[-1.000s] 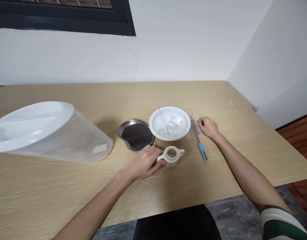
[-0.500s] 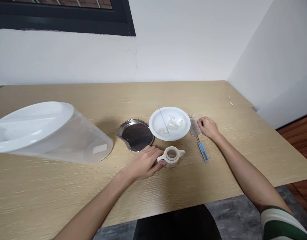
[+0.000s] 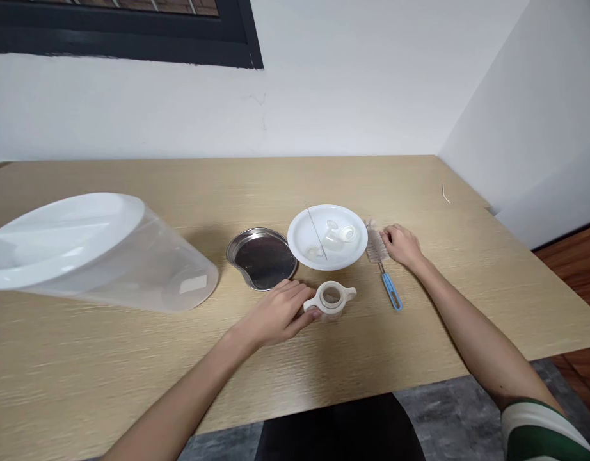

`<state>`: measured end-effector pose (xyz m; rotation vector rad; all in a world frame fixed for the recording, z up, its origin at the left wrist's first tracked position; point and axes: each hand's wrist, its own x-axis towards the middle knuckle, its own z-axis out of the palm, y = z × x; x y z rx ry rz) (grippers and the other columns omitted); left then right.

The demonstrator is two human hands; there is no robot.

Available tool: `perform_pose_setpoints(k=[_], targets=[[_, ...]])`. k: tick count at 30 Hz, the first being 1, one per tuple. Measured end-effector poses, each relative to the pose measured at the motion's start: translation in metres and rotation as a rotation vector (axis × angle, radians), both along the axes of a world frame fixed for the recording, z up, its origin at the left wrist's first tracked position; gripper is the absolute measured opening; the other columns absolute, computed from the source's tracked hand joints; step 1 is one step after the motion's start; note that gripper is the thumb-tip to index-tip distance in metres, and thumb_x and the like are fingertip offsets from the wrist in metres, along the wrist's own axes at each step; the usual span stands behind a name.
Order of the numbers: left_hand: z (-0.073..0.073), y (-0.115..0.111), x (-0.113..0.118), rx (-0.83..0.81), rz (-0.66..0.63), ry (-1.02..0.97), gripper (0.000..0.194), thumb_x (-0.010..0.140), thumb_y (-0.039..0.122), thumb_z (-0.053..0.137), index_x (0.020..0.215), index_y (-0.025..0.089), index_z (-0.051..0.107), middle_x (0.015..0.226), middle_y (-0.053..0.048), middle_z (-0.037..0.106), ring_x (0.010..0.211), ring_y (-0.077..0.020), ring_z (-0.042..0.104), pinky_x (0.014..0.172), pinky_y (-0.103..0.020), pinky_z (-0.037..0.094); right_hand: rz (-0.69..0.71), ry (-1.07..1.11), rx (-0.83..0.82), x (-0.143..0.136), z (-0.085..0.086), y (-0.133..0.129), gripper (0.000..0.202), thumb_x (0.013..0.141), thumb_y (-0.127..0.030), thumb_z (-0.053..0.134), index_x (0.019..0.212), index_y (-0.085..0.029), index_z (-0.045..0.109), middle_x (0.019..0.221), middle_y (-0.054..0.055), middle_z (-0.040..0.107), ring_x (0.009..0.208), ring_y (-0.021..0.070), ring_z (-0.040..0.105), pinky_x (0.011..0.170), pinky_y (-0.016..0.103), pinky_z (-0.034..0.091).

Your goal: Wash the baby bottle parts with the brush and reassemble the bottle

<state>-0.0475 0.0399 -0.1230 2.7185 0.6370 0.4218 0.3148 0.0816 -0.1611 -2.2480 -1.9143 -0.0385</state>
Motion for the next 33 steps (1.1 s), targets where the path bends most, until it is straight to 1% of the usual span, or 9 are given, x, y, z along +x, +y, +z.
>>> perform_pose_setpoints(k=[17,21,26,31,33], targets=[[0.0021,-0.0019,0.0004,0.006,0.008,0.029,0.025,0.102,0.038,0.044,0.098,0.018,0.057,0.088,-0.006,0.067,0.080,-0.0201,0.062,0.075,-0.034,0.045,0.000,-0.010,-0.007,-0.0001,-0.0003,-0.0003,0.038,0.101,-0.039,0.036,0.088,-0.019,0.066,0.098,0.011,0.069,0.087,0.0214,0.061,0.069,0.030,0.035],[0.0020,-0.0020,0.0002,-0.002,0.005,0.019,0.024,0.102,0.037,0.044,0.099,0.018,0.057,0.088,-0.006,0.067,0.081,-0.0204,0.063,0.075,-0.034,0.045,0.000,-0.017,-0.002,0.0000,-0.0006,-0.0004,0.038,0.101,-0.039,0.036,0.087,-0.019,0.065,0.097,0.010,0.069,0.087,0.0211,0.061,0.068,0.030,0.034],[0.0028,-0.0020,-0.0002,-0.015,0.012,0.054,0.026,0.103,0.038,0.042,0.101,0.017,0.057,0.091,-0.006,0.068,0.083,-0.0209,0.063,0.077,-0.034,0.044,0.015,-0.016,0.006,0.0010,-0.0011,-0.0002,0.038,0.101,-0.039,0.037,0.085,-0.019,0.064,0.096,0.009,0.069,0.086,0.0208,0.061,0.067,0.030,0.032],[0.0031,-0.0030,0.0006,-0.007,0.008,0.057,0.028,0.103,0.039,0.041,0.101,0.016,0.057,0.092,-0.007,0.068,0.085,-0.0215,0.064,0.078,-0.035,0.045,0.026,-0.017,0.006,0.0020,-0.0017,0.0001,0.037,0.101,-0.038,0.037,0.086,-0.019,0.064,0.095,0.010,0.069,0.088,0.0208,0.060,0.069,0.030,0.033],[0.0023,-0.0032,0.0009,-0.009,0.002,0.046,0.028,0.103,0.039,0.041,0.104,0.016,0.058,0.092,-0.007,0.068,0.086,-0.0216,0.064,0.079,-0.035,0.045,0.026,-0.020,0.004,0.0024,-0.0021,0.0004,0.037,0.101,-0.038,0.036,0.086,-0.019,0.064,0.095,0.010,0.069,0.087,0.0209,0.060,0.069,0.030,0.033]])
